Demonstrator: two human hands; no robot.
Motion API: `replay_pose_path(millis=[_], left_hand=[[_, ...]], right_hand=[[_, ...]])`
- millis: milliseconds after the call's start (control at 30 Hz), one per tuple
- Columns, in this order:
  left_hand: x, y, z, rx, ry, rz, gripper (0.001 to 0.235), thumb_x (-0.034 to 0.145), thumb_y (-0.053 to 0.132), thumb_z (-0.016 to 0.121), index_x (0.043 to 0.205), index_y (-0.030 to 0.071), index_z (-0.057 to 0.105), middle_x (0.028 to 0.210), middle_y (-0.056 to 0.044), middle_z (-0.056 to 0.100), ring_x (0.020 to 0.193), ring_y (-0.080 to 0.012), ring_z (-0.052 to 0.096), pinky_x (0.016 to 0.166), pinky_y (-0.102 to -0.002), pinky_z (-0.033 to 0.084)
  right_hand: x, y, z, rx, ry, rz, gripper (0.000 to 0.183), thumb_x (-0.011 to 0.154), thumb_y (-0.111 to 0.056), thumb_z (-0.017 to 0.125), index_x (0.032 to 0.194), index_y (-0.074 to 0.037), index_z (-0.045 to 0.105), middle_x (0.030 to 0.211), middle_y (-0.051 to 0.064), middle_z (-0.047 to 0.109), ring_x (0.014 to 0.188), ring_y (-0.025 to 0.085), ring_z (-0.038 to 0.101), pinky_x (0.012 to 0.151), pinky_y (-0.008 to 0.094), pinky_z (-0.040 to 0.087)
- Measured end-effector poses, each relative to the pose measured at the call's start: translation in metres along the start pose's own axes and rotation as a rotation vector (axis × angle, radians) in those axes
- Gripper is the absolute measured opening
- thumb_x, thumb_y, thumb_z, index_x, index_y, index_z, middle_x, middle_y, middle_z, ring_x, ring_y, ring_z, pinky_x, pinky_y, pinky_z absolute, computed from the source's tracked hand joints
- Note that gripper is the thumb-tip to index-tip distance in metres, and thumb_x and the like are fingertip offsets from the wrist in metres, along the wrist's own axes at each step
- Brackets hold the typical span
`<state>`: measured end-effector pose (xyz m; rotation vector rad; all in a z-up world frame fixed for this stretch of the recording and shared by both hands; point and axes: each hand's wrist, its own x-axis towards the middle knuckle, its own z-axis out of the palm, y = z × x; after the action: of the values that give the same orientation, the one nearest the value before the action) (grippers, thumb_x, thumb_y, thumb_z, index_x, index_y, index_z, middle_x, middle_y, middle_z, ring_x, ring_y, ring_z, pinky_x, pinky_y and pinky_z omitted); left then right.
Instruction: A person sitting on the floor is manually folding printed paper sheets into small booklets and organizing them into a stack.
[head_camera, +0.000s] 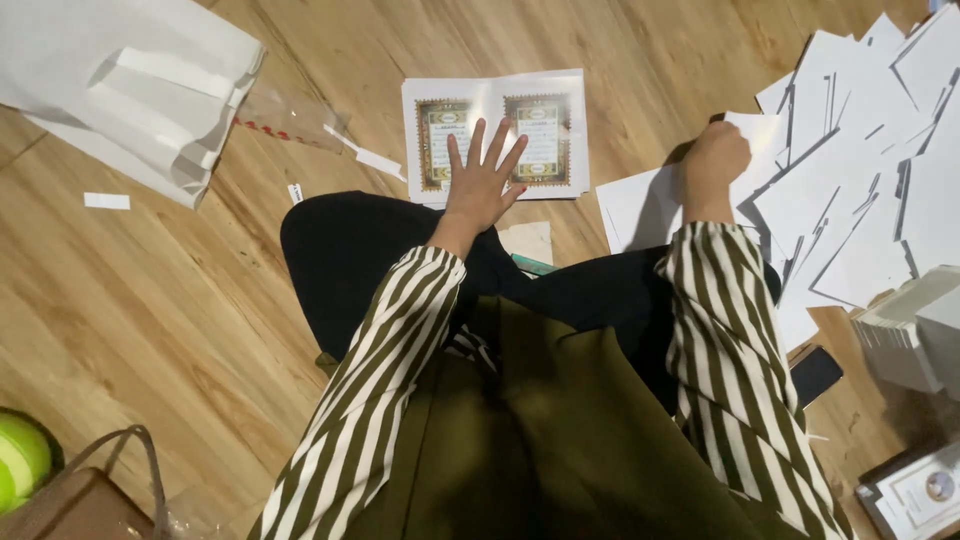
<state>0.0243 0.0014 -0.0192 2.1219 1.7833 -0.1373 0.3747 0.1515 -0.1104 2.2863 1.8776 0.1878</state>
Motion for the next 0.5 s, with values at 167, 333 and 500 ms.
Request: replay_pose_path(millis=[167,333,500], left_hand=[[-0.005,0.013,-0.013,-0.410,0.382,0.027,0.062,0.090,0.041,0.050,0.141,0.016,0.026,0.146,-0.012,0.019,0.135,-0.0328,0.015,0.108,-0.056,0.012],[0.000,0.044,-0.041,-1.065,0.501,0.075,0.052,0.086,0.040,0.059,0.129,0.016,0.042,0.124,-0.010,0.046,0.116,-0.0293,0.048,0.093,-0.041,0.042],[0.000,0.028,-0.047,-1.298,0.403,-0.174,0.043,0.079,0.047,0.068,0.112,0.022,0.056,0.114,-0.005,0.055,0.100,-0.0257,0.061,0.075,-0.035,0.056]], right_hand=[[-0.055,-0.022,-0.165,0.216,0.173,-0.101,0.024,0.067,-0.010,0.074,0.085,0.000,0.061,0.069,0.018,0.061,0.066,0.041,0.064,0.056,0.048,0.051],[-0.098,-0.087,-0.190,0.948,0.014,-0.268,0.028,0.071,0.000,0.052,0.098,0.001,0.063,0.057,0.014,0.055,0.056,0.030,0.058,0.050,0.035,0.047],[-0.122,-0.139,-0.192,1.471,-0.447,-0.258,0.034,0.075,0.001,0.049,0.109,0.001,0.056,0.054,0.009,0.053,0.045,0.016,0.058,0.044,0.026,0.051]])
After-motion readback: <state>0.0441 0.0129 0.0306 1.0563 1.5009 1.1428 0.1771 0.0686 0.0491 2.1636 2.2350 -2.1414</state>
